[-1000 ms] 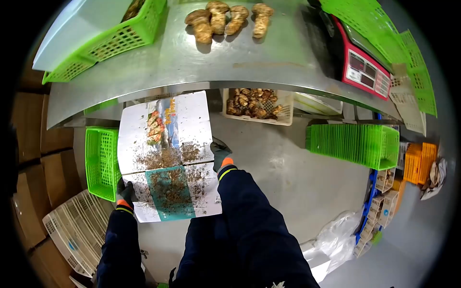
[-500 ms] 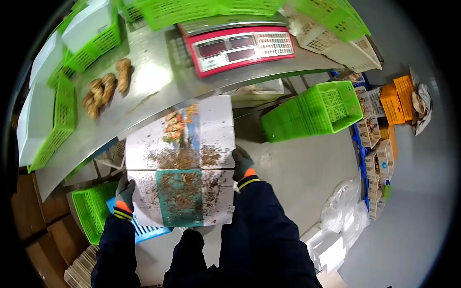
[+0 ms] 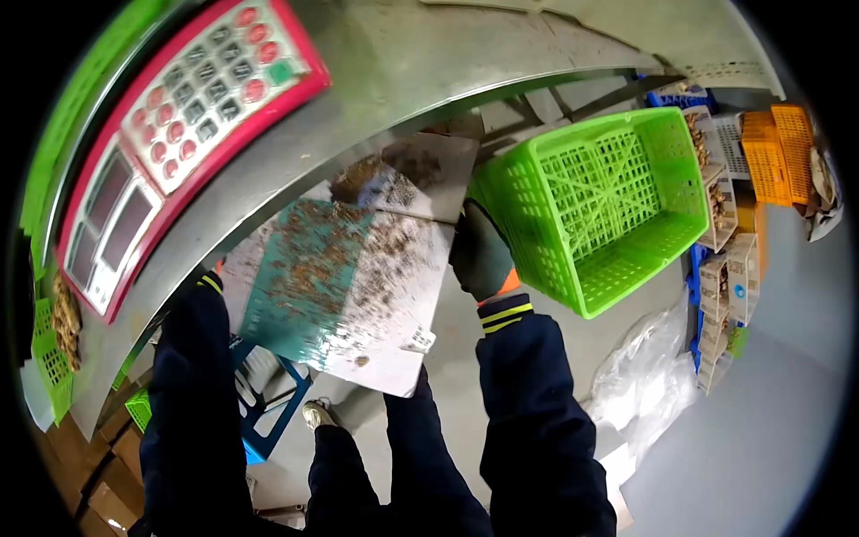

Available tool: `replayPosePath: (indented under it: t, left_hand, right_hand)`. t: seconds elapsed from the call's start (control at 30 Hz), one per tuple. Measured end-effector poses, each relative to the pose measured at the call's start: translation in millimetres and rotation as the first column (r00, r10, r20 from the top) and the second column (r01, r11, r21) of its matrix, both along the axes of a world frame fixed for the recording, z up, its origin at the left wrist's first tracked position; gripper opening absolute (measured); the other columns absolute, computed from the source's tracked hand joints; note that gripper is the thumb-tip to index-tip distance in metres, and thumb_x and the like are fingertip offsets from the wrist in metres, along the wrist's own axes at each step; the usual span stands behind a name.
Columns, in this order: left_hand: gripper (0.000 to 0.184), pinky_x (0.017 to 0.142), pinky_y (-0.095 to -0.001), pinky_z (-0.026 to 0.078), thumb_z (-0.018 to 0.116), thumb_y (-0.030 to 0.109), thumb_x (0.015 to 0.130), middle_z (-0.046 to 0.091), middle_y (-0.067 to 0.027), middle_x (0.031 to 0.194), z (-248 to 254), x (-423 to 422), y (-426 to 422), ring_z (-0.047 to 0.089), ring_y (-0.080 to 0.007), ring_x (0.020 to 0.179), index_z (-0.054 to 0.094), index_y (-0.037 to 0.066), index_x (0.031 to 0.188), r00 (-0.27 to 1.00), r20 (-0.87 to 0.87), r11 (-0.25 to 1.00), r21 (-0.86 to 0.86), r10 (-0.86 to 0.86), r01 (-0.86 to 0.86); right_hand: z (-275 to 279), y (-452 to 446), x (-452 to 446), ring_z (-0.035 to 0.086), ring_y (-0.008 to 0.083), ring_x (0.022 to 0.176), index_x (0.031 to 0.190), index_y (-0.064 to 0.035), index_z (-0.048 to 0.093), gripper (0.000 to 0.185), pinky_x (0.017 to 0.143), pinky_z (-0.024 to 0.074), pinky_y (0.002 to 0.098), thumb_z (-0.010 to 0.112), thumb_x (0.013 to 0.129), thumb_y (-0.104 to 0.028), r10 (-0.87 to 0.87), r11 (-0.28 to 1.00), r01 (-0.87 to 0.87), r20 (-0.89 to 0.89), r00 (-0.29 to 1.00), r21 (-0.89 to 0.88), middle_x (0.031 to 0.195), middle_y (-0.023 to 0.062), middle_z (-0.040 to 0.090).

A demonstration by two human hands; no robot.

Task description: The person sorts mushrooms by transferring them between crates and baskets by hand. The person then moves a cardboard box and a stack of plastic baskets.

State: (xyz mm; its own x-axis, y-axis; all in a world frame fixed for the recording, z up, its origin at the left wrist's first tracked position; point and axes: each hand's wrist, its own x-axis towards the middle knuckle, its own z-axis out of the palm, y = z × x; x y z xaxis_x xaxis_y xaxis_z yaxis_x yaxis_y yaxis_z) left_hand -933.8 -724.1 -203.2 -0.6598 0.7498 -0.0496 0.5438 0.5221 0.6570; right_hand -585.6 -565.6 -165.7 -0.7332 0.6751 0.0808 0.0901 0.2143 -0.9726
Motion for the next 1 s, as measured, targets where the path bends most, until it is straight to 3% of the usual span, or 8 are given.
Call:
replayPosePath:
  t: [0.07, 0.17, 0.53, 0.67, 0.8, 0.9, 0.97, 1.0]
  left_hand:
    - [0.032, 0.08, -0.0292, 0.045, 0.057, 0.018, 0.085, 0.061, -0.0076, 0.1, -7, 2, -21, 0.057, -0.0208, 0.087, 0.057, 0.004, 0.114, 1.0, -0.002, 1.0, -0.007, 0.003, -0.003]
    - [0.031, 0.079, -0.0288, 0.045, 0.057, 0.018, 0.085, 0.061, -0.0072, 0.099, 83, 3, 150, 0.057, -0.02, 0.086, 0.057, 0.004, 0.113, 0.999, -0.033, 0.993, -0.117, -0.038, 0.034]
    - [0.029, 0.076, -0.0273, 0.045, 0.059, 0.018, 0.085, 0.061, -0.0055, 0.092, 96, -22, 220, 0.056, -0.017, 0.081, 0.059, 0.005, 0.11, 0.999, 0.025, 0.966, -0.257, -0.024, 0.029]
    - [0.028, 0.075, -0.0267, 0.046, 0.06, 0.018, 0.085, 0.061, -0.005, 0.089, 98, -26, 211, 0.056, -0.016, 0.079, 0.06, 0.005, 0.109, 0.999, 0.04, 0.964, -0.266, -0.009, 0.019]
    - [0.027, 0.074, -0.0262, 0.046, 0.06, 0.018, 0.084, 0.061, -0.0044, 0.087, 101, -27, 196, 0.055, -0.0149, 0.077, 0.061, 0.005, 0.108, 0.998, 0.066, 0.967, -0.256, 0.006, 0.011]
    - [0.026, 0.073, -0.0257, 0.046, 0.061, 0.017, 0.084, 0.061, -0.0039, 0.085, 100, -29, 176, 0.055, -0.0141, 0.076, 0.061, 0.005, 0.108, 0.995, 0.095, 0.975, -0.221, 0.027, -0.006]
    - [0.026, 0.072, -0.0255, 0.046, 0.061, 0.017, 0.084, 0.061, -0.0036, 0.084, 91, -20, 149, 0.055, -0.0135, 0.075, 0.061, 0.005, 0.107, 0.986, 0.16, 0.99, -0.138, 0.047, -0.025]
    - [0.026, 0.072, -0.0253, 0.046, 0.061, 0.017, 0.084, 0.061, -0.0035, 0.083, 88, -20, 132, 0.055, -0.0133, 0.074, 0.062, 0.005, 0.107, 0.98, 0.191, 0.996, -0.074, 0.058, -0.045]
  right_hand:
    - [-19, -65, -14, 0.046, 0.0191, 0.116, 0.122, -0.0017, 0.049, 0.038, 0.096, 0.0398, 0.0336, 0.045, 0.093, -0.026, -0.233, 0.65, -0.191, -0.432, 0.871, -0.736, 0.125, 0.0112, 0.049]
    - [116, 105, 2, 0.057, 0.0167, 0.098, 0.115, -0.0039, 0.054, 0.029, 0.083, 0.0482, 0.0304, 0.046, 0.093, -0.02, -0.468, 0.367, -0.148, -0.32, 0.824, -0.918, 0.106, 0.0091, 0.059]
    - [140, 201, -33, 0.06, 0.0207, 0.086, 0.106, -0.0014, 0.056, 0.025, 0.077, 0.0496, 0.0326, 0.053, 0.088, -0.019, -0.548, 0.36, 0.15, -0.078, 0.833, -0.921, 0.095, 0.0103, 0.062]
    - [129, 210, -29, 0.06, 0.0217, 0.087, 0.106, -0.0009, 0.056, 0.027, 0.079, 0.049, 0.0332, 0.052, 0.09, -0.022, -0.457, 0.187, -0.02, -0.105, 0.883, -0.982, 0.096, 0.0119, 0.062]
    - [132, 200, -38, 0.061, 0.0227, 0.084, 0.104, 0.0007, 0.057, 0.028, 0.077, 0.05, 0.0336, 0.053, 0.089, -0.022, -0.492, 0.302, 0.212, 0.039, 0.87, -0.93, 0.095, 0.0129, 0.063]
    - [151, 196, -31, 0.061, 0.0229, 0.085, 0.105, 0.0042, 0.059, 0.026, 0.077, 0.0497, 0.0331, 0.053, 0.087, -0.014, -0.458, 0.386, 0.029, -0.164, 0.874, -0.922, 0.098, 0.0145, 0.063]
    - [124, 194, -25, 0.061, 0.0237, 0.091, 0.108, 0.0032, 0.059, 0.027, 0.081, 0.0479, 0.0321, 0.052, 0.087, -0.013, -0.309, 0.824, 0.241, -0.048, 0.95, -0.513, 0.1, 0.0146, 0.064]
    - [126, 194, -17, 0.06, 0.0245, 0.093, 0.109, 0.0042, 0.058, 0.029, 0.083, 0.0475, 0.0326, 0.051, 0.087, -0.015, -0.312, 0.77, 0.238, -0.024, 0.95, -0.592, 0.102, 0.0156, 0.063]
